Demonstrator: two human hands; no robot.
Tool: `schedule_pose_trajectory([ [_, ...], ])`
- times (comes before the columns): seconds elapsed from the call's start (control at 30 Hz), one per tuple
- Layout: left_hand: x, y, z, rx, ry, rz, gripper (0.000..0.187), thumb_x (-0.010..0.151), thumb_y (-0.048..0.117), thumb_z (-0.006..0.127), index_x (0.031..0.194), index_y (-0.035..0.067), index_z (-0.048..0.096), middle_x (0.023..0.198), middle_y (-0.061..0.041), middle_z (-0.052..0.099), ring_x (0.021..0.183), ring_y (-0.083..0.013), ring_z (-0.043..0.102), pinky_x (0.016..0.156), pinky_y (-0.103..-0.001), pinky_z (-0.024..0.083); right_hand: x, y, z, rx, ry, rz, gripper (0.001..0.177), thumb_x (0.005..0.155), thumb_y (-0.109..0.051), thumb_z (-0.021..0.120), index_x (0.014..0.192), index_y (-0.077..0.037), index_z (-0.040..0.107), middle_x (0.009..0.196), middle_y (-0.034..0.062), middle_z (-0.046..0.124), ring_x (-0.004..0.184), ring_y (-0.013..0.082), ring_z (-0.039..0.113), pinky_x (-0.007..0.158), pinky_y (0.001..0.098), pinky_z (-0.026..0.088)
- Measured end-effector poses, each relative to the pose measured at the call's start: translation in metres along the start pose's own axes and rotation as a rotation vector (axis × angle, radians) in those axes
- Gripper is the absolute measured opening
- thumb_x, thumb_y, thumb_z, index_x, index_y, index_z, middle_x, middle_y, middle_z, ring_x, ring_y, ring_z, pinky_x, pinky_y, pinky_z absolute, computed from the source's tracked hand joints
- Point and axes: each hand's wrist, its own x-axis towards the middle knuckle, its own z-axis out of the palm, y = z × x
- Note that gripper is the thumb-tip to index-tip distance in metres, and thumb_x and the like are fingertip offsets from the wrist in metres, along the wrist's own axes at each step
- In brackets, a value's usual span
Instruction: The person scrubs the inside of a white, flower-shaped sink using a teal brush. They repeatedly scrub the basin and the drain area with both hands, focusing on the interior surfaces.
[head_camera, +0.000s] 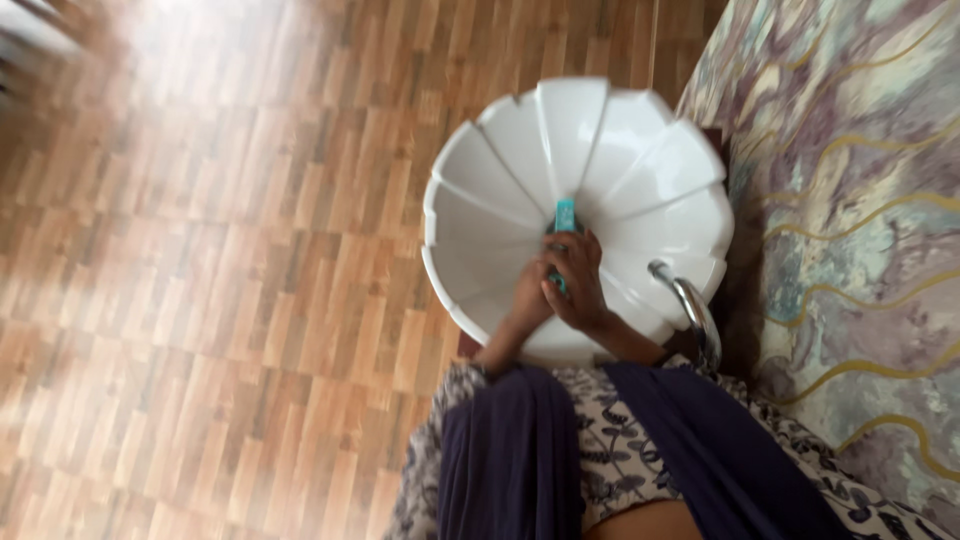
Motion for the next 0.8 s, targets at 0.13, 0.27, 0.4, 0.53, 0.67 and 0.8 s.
schedule_pose_trajectory([
  [0.13, -0.026, 0.021, -0.014, -0.026, 0.051, -0.011, 0.046, 0.086, 0.015, 0.068, 0.127, 0.001, 0.052, 0.106, -0.024, 0.068, 0.093, -0.0476, 0.066, 0.075, -0.053, 0.054, 0.007, -0.017, -0.003, 0.043, 0.081, -0.148, 0.051, 0.106, -0.044, 0.046, 0.129, 0.000, 0.058, 0.142, 0.0217, 0.052, 0.142, 0.0389, 0.043, 0.124, 0.0638, 0.016],
  [0.27, -0.044, 0.036, -0.031, -0.018, 0.118, 0.083, 0.041, 0.085, 0.013, 0.066, 0.124, 0.004, 0.056, 0.105, -0.023, 0.068, 0.091, -0.0463, 0.068, 0.074, -0.052, 0.056, 0.013, -0.034, -0.015, 0.041, 0.057, -0.327, 0.049, 0.100, -0.048, 0.045, 0.120, -0.006, 0.062, 0.136, 0.0208, 0.056, 0.135, 0.0377, 0.049, 0.122, 0.0628, 0.018],
  [0.4, -0.065, 0.042, -0.029, -0.025, 0.041, -0.035, 0.042, 0.088, 0.010, 0.063, 0.128, 0.001, 0.051, 0.103, -0.023, 0.069, 0.092, -0.0470, 0.067, 0.077, -0.054, 0.052, 0.010, -0.035, -0.024, 0.136, -0.096, -0.342, 0.045, 0.102, -0.042, 0.052, 0.124, -0.004, 0.063, 0.135, 0.0193, 0.060, 0.128, 0.0338, 0.058, 0.120, 0.0605, 0.030],
  [0.53, -0.061, 0.016, -0.031, -0.166, 0.096, -0.039, 0.053, 0.084, 0.011, 0.067, 0.131, -0.003, 0.048, 0.105, -0.025, 0.070, 0.093, -0.0476, 0.067, 0.077, -0.053, 0.055, 0.009, -0.028, -0.004, 0.135, -0.288, -0.223, 0.057, 0.095, -0.041, 0.064, 0.133, 0.000, 0.057, 0.135, 0.0215, 0.059, 0.125, 0.0391, 0.057, 0.110, 0.0521, 0.040],
  [0.67, -0.077, -0.021, -0.031, -0.173, 0.146, -0.026, 0.041, 0.087, 0.011, 0.069, 0.124, -0.001, 0.058, 0.104, -0.024, 0.071, 0.093, -0.0453, 0.070, 0.079, -0.050, 0.056, 0.000, -0.035, 0.021, 0.070, -0.395, -0.188, 0.072, 0.087, -0.038, 0.075, 0.139, 0.005, 0.051, 0.128, 0.0267, 0.056, 0.119, 0.0435, 0.054, 0.096, 0.0499, 0.044],
  [0.8, -0.095, -0.005, -0.037, -0.153, 0.120, -0.091, 0.039, 0.085, 0.012, 0.069, 0.118, -0.002, 0.057, 0.100, -0.024, 0.071, 0.092, -0.0450, 0.069, 0.077, -0.048, 0.055, 0.002, -0.046, 0.012, 0.117, -0.450, -0.242, 0.071, 0.084, -0.047, 0.079, 0.129, 0.003, 0.057, 0.113, 0.0216, 0.060, 0.101, 0.0379, 0.062, 0.084, 0.0468, 0.051],
])
